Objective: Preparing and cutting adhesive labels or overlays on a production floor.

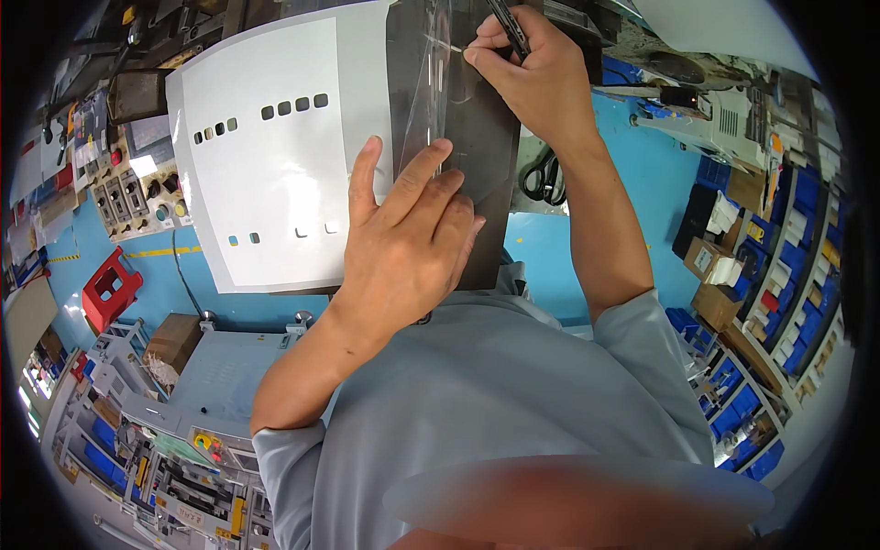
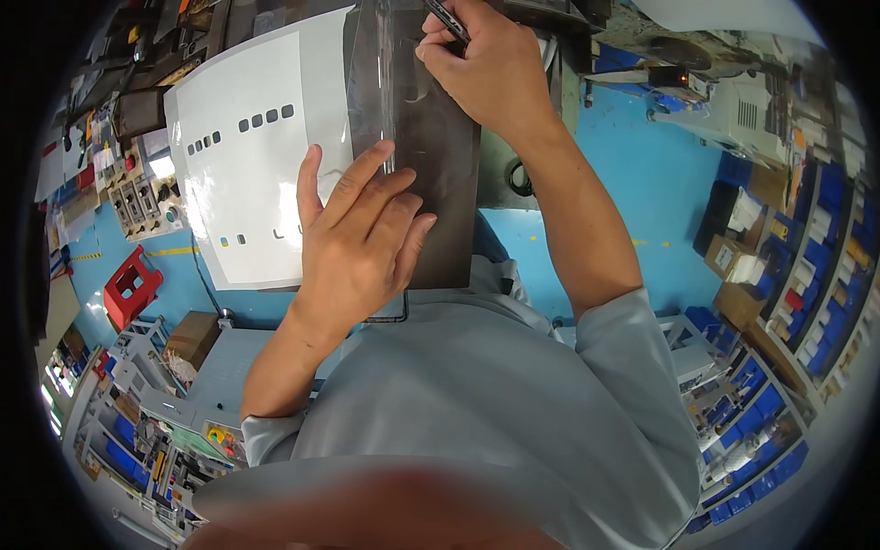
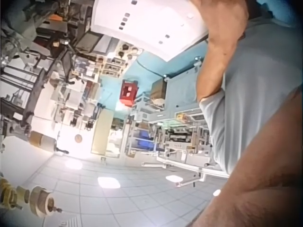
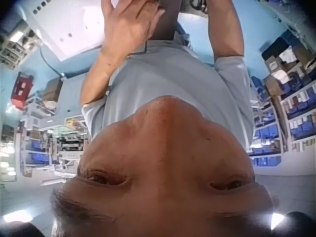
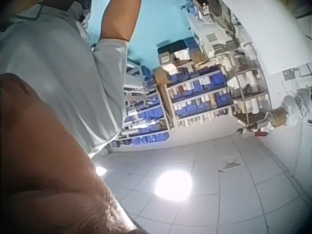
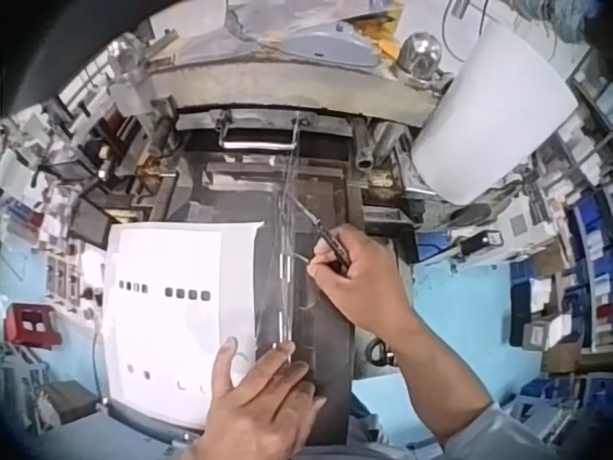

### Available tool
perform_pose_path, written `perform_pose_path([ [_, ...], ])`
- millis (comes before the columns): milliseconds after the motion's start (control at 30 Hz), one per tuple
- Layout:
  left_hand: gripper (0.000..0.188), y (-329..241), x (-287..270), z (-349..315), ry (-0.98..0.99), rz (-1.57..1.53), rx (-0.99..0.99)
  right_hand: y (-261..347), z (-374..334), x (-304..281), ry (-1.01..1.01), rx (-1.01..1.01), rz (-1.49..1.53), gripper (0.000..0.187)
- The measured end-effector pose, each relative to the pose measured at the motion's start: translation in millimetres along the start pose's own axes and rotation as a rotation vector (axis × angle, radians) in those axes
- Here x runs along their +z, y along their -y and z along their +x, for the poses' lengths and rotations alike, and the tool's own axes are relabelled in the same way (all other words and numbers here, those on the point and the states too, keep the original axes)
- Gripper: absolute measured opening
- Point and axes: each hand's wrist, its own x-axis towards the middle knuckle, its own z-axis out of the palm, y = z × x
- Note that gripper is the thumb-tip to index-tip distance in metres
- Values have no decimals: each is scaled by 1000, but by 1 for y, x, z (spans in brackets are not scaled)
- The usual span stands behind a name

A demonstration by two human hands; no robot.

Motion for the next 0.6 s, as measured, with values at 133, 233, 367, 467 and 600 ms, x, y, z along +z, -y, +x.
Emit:
perform_pose_path([
  [133, 14, 0, -1, 1, 1, 4, 0, -10, 2, -7, 80, 69, 86, 17],
  [233, 14, 0, 0, 1, -4, 3, -4, -9, 2, -7, 97, 108, 130, 17],
  [367, 13, 0, -1, 2, -6, 5, -9, 4, 1, -5, 18, 43, -39, 17],
  [467, 13, -1, 0, 1, -8, 4, -10, 1, 1, -1, -10, 7, -61, 17],
  [600, 13, -1, 0, 2, -6, 2, -8, -11, 2, 5, -23, -13, -94, 18],
])
